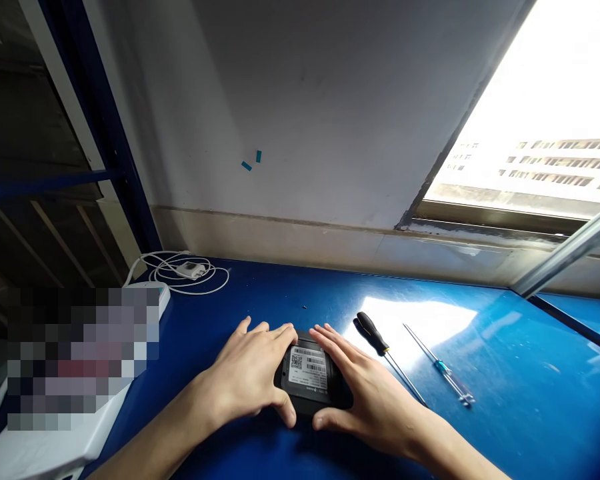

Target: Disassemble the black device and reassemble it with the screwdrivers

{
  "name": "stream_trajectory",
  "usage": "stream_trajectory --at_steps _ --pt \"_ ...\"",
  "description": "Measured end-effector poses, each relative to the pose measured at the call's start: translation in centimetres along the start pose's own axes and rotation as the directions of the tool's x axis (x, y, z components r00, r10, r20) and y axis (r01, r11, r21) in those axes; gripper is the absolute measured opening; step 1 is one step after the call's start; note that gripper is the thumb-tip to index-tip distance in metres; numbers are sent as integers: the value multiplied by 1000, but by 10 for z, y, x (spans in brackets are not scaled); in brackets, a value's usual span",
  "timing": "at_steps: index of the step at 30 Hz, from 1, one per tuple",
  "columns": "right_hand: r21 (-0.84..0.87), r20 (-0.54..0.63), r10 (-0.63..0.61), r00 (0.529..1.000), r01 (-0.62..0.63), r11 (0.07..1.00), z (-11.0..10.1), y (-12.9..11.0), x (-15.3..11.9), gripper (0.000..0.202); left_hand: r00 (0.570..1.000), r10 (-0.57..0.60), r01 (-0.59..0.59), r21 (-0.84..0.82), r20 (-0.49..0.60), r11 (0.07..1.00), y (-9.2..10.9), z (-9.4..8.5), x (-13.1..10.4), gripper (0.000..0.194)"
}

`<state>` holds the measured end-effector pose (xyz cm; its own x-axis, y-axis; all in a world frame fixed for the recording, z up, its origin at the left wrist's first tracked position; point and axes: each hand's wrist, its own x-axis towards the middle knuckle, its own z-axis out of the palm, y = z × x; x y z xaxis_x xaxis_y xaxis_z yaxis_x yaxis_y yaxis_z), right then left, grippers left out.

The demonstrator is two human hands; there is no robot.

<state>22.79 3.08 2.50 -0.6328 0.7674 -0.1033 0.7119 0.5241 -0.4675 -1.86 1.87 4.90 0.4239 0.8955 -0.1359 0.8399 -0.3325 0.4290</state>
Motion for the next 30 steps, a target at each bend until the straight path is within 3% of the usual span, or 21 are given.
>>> stream_trajectory --at_steps 7,14,22,30 --pt "3 -33 -30 999 31 1000 3 5 1 122 1000 22 -22 -33 9 999 -4 -1 5 79" --pt "-7 -30 -40 999 40 999 1 1 2 123 999 6 -6 -5 46 1000 -1 -3 2 108" --pt "-15 -22 -30 999 30 999 1 0 0 126 996 -31 31 4 79 1000 0 -5 1 119" --pt "-62 -8 -16 1000 15 998 3 0 0 121 996 43 -43 -2 72 999 -4 -1 -5 103"
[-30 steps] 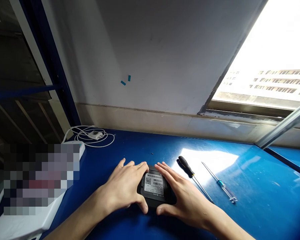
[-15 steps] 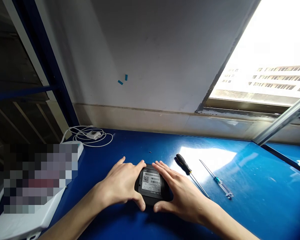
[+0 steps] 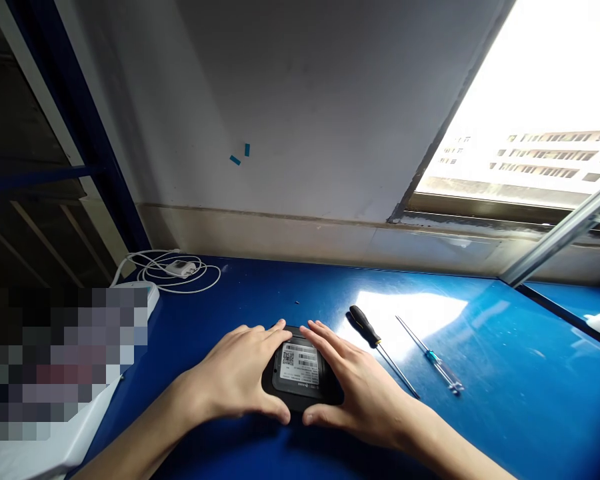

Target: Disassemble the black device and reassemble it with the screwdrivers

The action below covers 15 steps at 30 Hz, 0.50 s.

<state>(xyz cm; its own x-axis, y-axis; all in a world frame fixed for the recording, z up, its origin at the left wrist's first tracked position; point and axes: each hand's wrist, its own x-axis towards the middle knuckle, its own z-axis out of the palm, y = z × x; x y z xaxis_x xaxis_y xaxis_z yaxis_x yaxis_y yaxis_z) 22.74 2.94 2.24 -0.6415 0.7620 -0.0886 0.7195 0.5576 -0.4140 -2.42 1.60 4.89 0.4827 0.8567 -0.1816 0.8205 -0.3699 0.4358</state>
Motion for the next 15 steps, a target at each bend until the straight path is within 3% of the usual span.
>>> stream_trajectory --at_steps 6,9,12,14,15 --pt "-19 -53 -70 996 69 997 5 8 -1 114 1000 8 -9 -40 -15 999 -5 4 2 105" --pt "-46 -230 -118 966 110 993 8 22 2 85 999 -9 6 -82 -33 997 -6 3 4 105" --pt "-123 -526 -120 842 65 990 4 39 6 50 998 -42 37 -126 -42 991 -5 0 4 99" --pt "-181 -665 -91 741 -42 982 -1 50 8 48 997 -57 50 -142 -45 989 -5 -1 4 96" --pt "-208 -698 -65 713 -116 971 -4 56 8 49 997 -60 52 -147 -46 988 -5 -1 4 96"
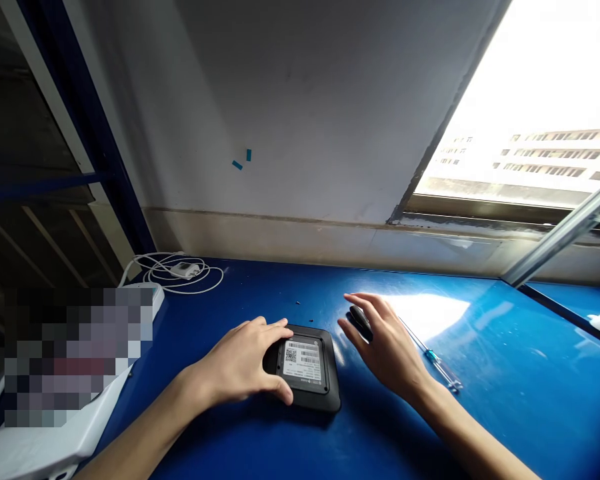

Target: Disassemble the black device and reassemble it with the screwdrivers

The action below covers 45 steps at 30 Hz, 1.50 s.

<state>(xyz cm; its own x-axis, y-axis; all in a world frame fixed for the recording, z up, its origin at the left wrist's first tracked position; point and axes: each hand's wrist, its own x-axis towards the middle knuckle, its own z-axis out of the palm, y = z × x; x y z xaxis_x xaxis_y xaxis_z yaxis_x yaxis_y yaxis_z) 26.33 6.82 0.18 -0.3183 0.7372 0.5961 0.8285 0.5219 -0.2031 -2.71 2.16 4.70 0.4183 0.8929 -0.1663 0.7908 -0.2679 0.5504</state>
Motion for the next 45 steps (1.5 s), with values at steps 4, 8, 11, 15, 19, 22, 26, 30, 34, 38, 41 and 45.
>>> stream_trajectory --at_steps 4,8,11,15,19,22,26,30,34,38,41,45 --pt "-246 88 232 969 -204 948 1 21 0 56 1000 2 -2 -22 -2 1000 -4 4 -1 96" --pt "-176 191 296 936 -264 948 5 33 -4 30 998 61 -61 -83 1 995 -10 11 1 96" --pt "-85 168 264 950 -253 964 0 32 1 19 992 121 -118 -106 25 987 -12 13 2 103" --pt "145 -84 306 948 -293 945 -15 24 10 38 977 202 -193 -126 65 973 -9 12 1 99" --pt "468 -230 387 893 -247 848 -22 16 12 49 965 246 -231 -149 87 961 1 19 -2 100" --pt "504 -183 352 918 -221 835 -18 11 9 53 966 240 -231 -103 93 967 8 31 -4 107" --pt "470 -143 266 953 -171 866 -12 7 6 50 958 270 -261 -92 97 961 15 41 -6 104" --pt "434 -151 225 963 -140 890 -9 4 4 46 930 332 -325 -69 160 943 21 38 -5 101" --pt "449 -149 222 963 -134 883 -10 3 3 43 926 312 -315 -19 214 949 27 32 -4 108" --pt "536 -170 280 945 -150 831 -11 3 3 46 938 291 -293 -16 187 956 27 30 -5 108" --pt "606 -193 373 908 -188 773 -12 4 5 55 954 267 -269 -1 138 963 20 32 -4 108" --pt "657 -162 459 874 -252 711 -12 4 7 66 976 216 -216 7 9 976 8 32 -4 98"
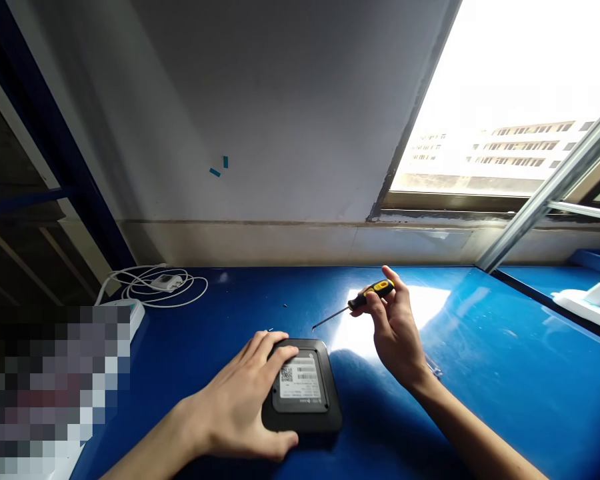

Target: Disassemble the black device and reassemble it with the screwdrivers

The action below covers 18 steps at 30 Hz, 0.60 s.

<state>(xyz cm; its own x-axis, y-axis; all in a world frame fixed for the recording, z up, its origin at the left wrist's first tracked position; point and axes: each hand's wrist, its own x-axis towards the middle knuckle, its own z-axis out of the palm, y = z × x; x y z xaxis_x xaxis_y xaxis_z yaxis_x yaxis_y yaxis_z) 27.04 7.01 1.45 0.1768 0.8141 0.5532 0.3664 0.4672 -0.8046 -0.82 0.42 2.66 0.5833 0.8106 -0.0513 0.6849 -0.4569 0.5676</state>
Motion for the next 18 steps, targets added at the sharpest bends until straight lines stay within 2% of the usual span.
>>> stream_trajectory --at_steps 3,8,18 --pt "76 60 44 997 -48 996 1 -1 -2 68 998 -57 57 -5 -19 998 -3 -4 -1 92" --pt "127 102 20 995 -33 991 4 -3 -6 66 993 -114 114 -6 25 993 0 -8 1 100" --pt "162 117 -45 992 26 986 4 -6 -7 59 991 -118 118 9 56 993 -1 -7 4 98"
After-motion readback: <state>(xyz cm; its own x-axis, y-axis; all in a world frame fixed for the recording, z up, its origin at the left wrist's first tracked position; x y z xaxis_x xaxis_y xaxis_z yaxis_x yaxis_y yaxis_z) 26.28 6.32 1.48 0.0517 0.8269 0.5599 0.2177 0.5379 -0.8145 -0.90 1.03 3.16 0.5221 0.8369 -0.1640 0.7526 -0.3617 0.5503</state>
